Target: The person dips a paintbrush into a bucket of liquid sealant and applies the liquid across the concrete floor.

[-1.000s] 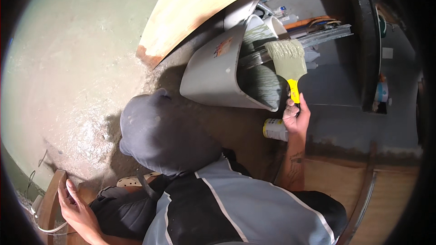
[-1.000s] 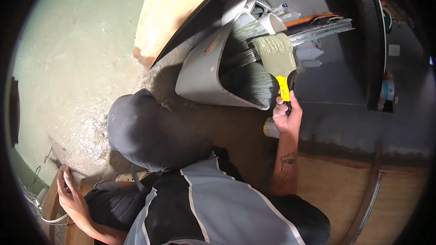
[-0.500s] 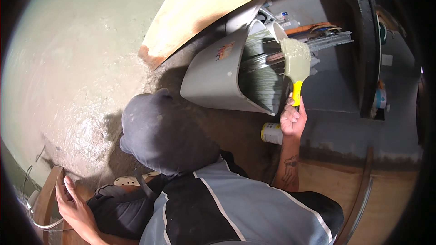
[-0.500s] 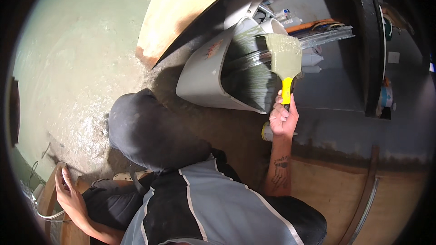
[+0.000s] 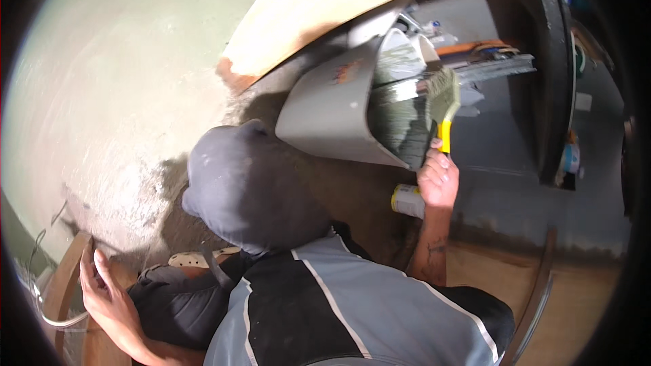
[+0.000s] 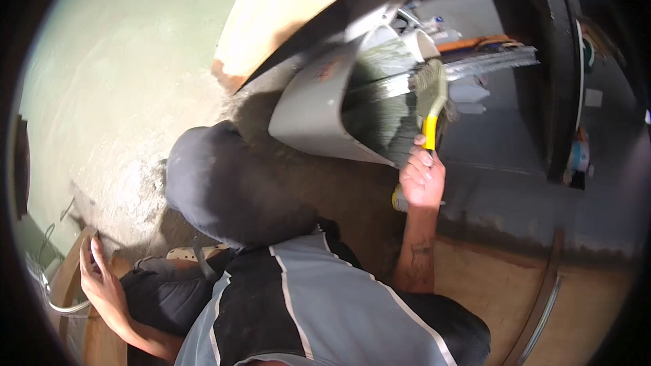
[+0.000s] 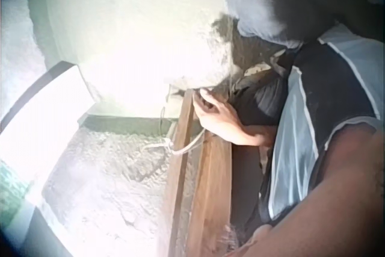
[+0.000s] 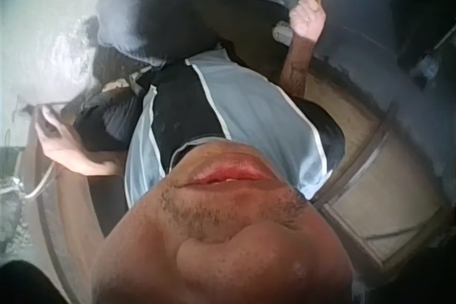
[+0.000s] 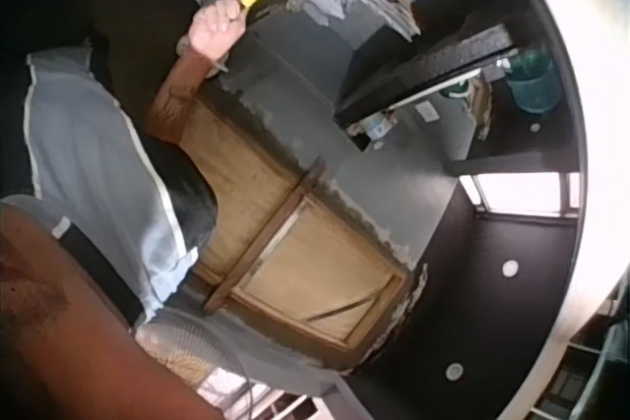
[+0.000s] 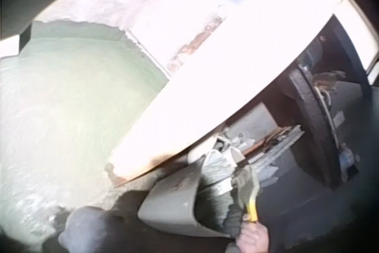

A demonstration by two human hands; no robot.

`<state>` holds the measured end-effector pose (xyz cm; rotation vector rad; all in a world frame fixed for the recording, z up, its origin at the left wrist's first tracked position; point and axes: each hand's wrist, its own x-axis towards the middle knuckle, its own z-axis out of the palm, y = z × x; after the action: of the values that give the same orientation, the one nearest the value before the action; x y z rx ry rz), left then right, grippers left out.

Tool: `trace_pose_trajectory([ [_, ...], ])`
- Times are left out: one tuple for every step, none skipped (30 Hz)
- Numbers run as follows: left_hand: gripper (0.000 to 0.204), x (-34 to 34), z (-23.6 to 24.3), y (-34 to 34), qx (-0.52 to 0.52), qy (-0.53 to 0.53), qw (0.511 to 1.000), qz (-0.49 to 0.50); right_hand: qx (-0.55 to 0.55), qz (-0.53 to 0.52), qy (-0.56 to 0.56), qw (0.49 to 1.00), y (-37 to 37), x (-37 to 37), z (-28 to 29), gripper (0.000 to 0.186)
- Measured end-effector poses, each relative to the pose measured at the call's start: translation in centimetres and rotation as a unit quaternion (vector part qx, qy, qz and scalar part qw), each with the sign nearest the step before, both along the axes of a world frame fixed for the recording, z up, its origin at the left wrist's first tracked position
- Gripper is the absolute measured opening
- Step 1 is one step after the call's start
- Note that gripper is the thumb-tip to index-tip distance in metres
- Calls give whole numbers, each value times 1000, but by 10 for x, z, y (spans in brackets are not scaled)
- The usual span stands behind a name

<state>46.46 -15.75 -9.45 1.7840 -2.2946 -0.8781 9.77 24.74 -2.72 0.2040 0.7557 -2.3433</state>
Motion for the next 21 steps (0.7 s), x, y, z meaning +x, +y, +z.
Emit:
trace_pose_trajectory([
  [48,-1,-1,0,0,17,1000,-3,0,18,-7,1000,-2,1,-2,21],
  [46,1,-1,1,20,0,999,35,3,11,-11,1000,-2,5,0,21],
  [42,4,-2,5,-31,4,1000,3,68,93,88,989,-5,7,-2,23],
  [38,7,-3,8,-60,-12,998,-5,3,36,1,999,-6,14,1,25],
  [37,10,-4,13,-52,-36,998,11,94,110,152,978,-11,16,-1,24],
  [36,11,-3,16,-78,-20,997,0,113,74,160,978,-16,21,0,24],
  [34,12,-4,21,-77,-51,996,18,118,98,189,970,-24,24,1,24],
  [33,12,-3,24,-109,-45,993,6,77,109,176,975,-34,27,2,24],
  [33,13,-1,27,-83,-42,995,27,81,134,202,967,-48,30,1,24],
  [33,13,0,29,-58,-28,997,42,78,147,227,960,-63,34,0,25],
  [35,13,1,29,-81,-45,995,25,62,203,257,943,-82,35,-3,24],
  [36,14,2,29,-107,-52,993,2,45,253,291,922,-101,37,-4,23],
  [39,15,5,30,-106,-62,992,-5,15,326,216,920,-123,35,-4,39],
  [39,17,5,31,-77,-70,995,-14,20,357,231,905,-144,37,-13,31],
  [38,17,7,33,-79,-61,995,-21,26,386,246,889,-168,37,-18,23],
  [38,18,8,36,-74,-58,995,-30,33,414,261,871,-192,40,-23,15],
  [37,22,10,38,-63,-55,996,-34,75,448,248,855,-219,44,-23,14],
  [39,26,10,39,-61,-52,996,-33,117,480,238,836,-249,51,-25,14],
  [39,31,11,39,-56,-53,997,-32,267,407,304,819,-277,66,-35,21],
  [39,36,11,40,-42,-57,997,-33,346,375,330,794,-309,79,-43,25],
  [40,42,12,39,-38,-49,998,-32,373,411,371,745,-342,95,-51,30],
])
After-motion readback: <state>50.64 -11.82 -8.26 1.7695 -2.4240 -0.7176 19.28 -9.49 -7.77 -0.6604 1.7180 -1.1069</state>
